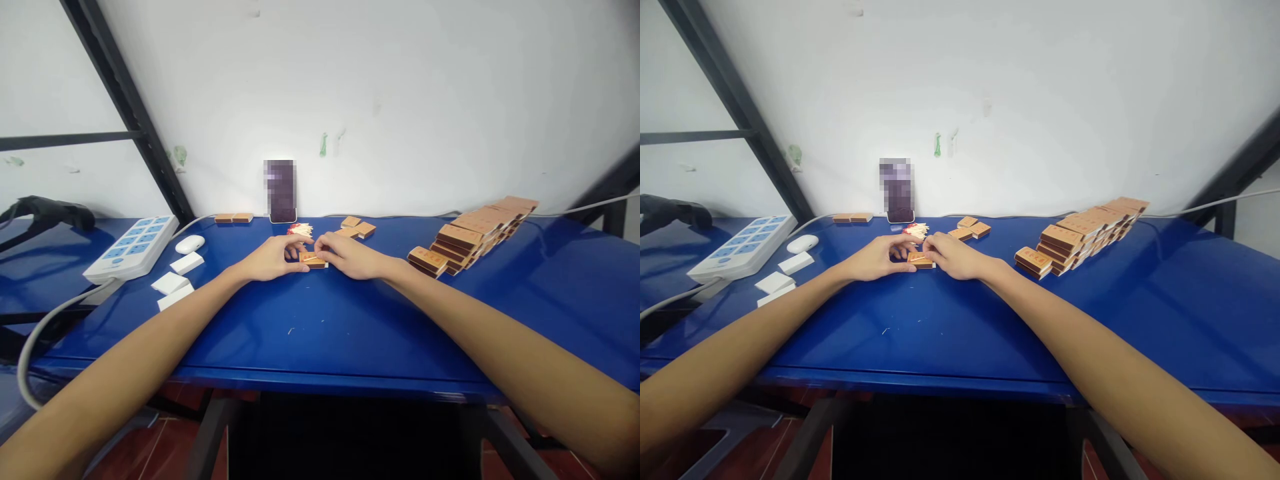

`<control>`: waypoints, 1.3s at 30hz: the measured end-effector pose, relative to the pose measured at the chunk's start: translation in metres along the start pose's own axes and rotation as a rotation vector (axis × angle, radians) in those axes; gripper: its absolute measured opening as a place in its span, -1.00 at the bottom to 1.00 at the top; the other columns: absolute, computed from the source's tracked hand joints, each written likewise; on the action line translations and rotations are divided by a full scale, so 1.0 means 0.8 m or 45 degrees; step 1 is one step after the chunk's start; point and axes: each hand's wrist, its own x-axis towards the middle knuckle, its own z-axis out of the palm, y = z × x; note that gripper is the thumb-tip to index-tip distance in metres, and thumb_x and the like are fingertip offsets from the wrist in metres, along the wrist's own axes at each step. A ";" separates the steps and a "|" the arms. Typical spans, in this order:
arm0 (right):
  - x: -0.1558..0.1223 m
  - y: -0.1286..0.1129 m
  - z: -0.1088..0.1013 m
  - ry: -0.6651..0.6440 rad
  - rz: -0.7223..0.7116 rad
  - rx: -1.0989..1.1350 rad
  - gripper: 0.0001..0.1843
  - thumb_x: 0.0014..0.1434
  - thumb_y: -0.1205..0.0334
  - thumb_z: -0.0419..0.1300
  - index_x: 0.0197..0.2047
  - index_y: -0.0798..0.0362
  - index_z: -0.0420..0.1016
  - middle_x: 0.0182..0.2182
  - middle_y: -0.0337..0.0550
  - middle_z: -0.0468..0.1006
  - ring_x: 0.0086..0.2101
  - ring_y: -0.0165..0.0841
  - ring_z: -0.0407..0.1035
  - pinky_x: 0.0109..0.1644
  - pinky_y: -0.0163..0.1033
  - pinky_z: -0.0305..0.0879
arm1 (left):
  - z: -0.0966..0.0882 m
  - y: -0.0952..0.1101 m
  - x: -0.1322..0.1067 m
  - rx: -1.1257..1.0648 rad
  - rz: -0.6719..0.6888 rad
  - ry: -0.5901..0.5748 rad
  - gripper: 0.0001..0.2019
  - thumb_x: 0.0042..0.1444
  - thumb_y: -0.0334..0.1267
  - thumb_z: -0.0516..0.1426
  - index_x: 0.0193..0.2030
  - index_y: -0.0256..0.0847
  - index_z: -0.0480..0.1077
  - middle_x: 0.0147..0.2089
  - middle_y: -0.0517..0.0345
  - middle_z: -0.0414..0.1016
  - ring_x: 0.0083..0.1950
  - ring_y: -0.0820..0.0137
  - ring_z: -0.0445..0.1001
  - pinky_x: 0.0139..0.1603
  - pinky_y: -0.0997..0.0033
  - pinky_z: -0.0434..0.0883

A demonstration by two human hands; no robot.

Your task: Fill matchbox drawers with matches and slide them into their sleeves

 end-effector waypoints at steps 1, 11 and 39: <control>-0.001 0.003 -0.001 0.007 -0.007 -0.041 -0.82 0.32 0.28 -0.06 -0.30 0.06 0.30 -0.31 -0.11 0.40 -0.32 -0.34 0.27 -0.19 -0.21 0.21 | -0.001 0.001 0.000 0.010 -0.007 -0.002 -0.41 0.00 -0.09 0.29 0.18 -0.16 0.35 -0.09 0.07 0.49 -0.27 0.43 0.40 -0.18 0.33 0.39; -0.005 0.025 -0.015 0.060 0.100 -0.274 -0.87 0.30 0.36 -0.15 -0.23 0.04 0.17 -0.38 -0.06 0.37 -0.40 -0.27 0.23 -0.29 -0.19 0.16 | -0.014 -0.001 -0.003 0.282 -0.131 0.048 -0.50 -0.02 0.00 0.27 0.03 -0.23 0.50 -0.23 0.07 0.52 -0.35 0.40 0.35 -0.30 0.36 0.31; -0.005 -0.006 0.010 0.025 0.160 -0.172 -0.82 0.35 0.24 -0.11 -0.15 0.06 0.26 -0.35 -0.06 0.47 -0.33 -0.25 0.32 -0.28 -0.21 0.14 | -0.010 -0.003 -0.004 0.132 -0.089 -0.004 -0.46 -0.03 0.03 0.30 0.07 -0.17 0.47 -0.04 0.05 0.56 -0.27 0.38 0.41 -0.19 0.32 0.36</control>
